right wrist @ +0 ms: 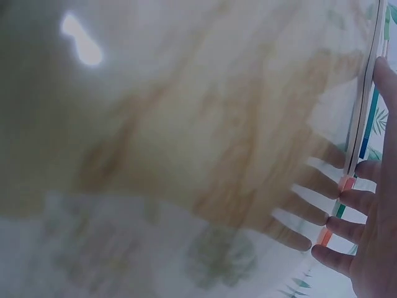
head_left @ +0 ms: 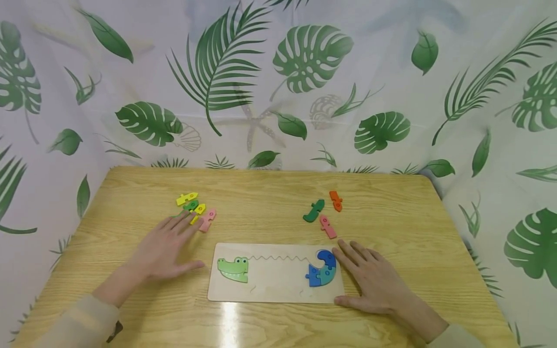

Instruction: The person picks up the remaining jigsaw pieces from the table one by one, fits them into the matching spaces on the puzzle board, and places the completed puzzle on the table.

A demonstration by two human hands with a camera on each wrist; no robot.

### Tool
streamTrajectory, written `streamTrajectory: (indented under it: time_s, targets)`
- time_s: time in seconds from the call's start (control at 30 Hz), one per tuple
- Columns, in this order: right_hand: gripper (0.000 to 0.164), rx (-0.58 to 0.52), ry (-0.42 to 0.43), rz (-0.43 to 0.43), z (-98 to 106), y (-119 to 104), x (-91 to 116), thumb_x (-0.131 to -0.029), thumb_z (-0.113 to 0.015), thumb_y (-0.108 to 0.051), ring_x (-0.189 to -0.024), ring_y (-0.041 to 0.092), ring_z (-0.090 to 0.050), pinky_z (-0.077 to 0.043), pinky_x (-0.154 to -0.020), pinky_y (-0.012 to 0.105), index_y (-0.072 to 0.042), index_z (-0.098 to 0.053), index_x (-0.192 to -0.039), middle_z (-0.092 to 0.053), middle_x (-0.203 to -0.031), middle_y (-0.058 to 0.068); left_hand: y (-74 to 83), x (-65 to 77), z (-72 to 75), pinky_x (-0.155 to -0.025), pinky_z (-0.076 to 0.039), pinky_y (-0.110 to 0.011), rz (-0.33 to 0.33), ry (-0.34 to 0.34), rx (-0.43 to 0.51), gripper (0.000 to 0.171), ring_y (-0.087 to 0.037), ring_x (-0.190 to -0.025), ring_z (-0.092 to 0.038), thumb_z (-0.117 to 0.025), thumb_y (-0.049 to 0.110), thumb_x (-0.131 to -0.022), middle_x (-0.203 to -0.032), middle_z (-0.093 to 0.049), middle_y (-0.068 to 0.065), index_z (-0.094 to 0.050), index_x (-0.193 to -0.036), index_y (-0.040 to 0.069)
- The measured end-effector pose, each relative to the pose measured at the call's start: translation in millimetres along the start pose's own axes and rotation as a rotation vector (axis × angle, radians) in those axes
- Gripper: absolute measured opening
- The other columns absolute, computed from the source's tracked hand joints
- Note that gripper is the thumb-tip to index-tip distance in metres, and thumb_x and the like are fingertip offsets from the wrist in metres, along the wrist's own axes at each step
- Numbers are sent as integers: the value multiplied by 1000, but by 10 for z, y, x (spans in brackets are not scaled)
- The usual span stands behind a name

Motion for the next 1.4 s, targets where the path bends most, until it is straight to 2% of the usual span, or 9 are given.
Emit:
streamTrajectory:
  time_s: [0.23,0.43,0.83,1.03,1.4]
  targets:
    - [108,5,3,2,-6,-6,4,-84,-51,-91,-153,41,-44,-46,-114,63,-20,-37,-165,-33,-174,9,-221,-58,-1,-122,-41,-59,13,5,-14,95,-45,-151,-45,-63,72,-91,-161,-49,-22,-48,-157,5]
    - [108,5,12,7,13,-11,6,-84,-52,-90,-152,42,-45,-46,-114,63,-19,-38,-165,-35,-173,9,-372,-78,27,-119,-42,-63,57,-4,5,91,-47,-148,-47,-64,68,-93,-160,-51,-22,-47,-157,5]
    - [109,23,-8,2,-3,2,-2,-84,-49,-92,-153,40,-45,-47,-114,62,-20,-38,-165,-34,-174,8,-628,-178,30,-113,-46,-66,123,0,0,83,-47,-140,-53,-66,63,-94,-154,-55,-25,-51,-154,6]
    - [109,13,-16,-2,-1,2,-1,-83,-50,-92,-153,40,-44,-46,-114,63,-20,-38,-165,-34,-174,8,-738,-240,30,-111,-47,-65,140,-5,3,81,-47,-138,-54,-66,59,-97,-150,-57,-25,-52,-151,2]
    - [109,8,-16,-7,2,-1,0,-83,-51,-92,-153,40,-44,-46,-114,63,-20,-38,-165,-35,-173,8,-908,-359,12,-112,-46,-66,162,-15,-22,66,-47,-135,-56,-64,47,-101,-145,-60,-25,-55,-148,2]
Point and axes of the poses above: each hand's wrist, its own x-axis away from the middle knuckle, its own z-axis out of the back of the hand, y = z × x, the point moved 6 cm from there along -x, towards the middle knuckle
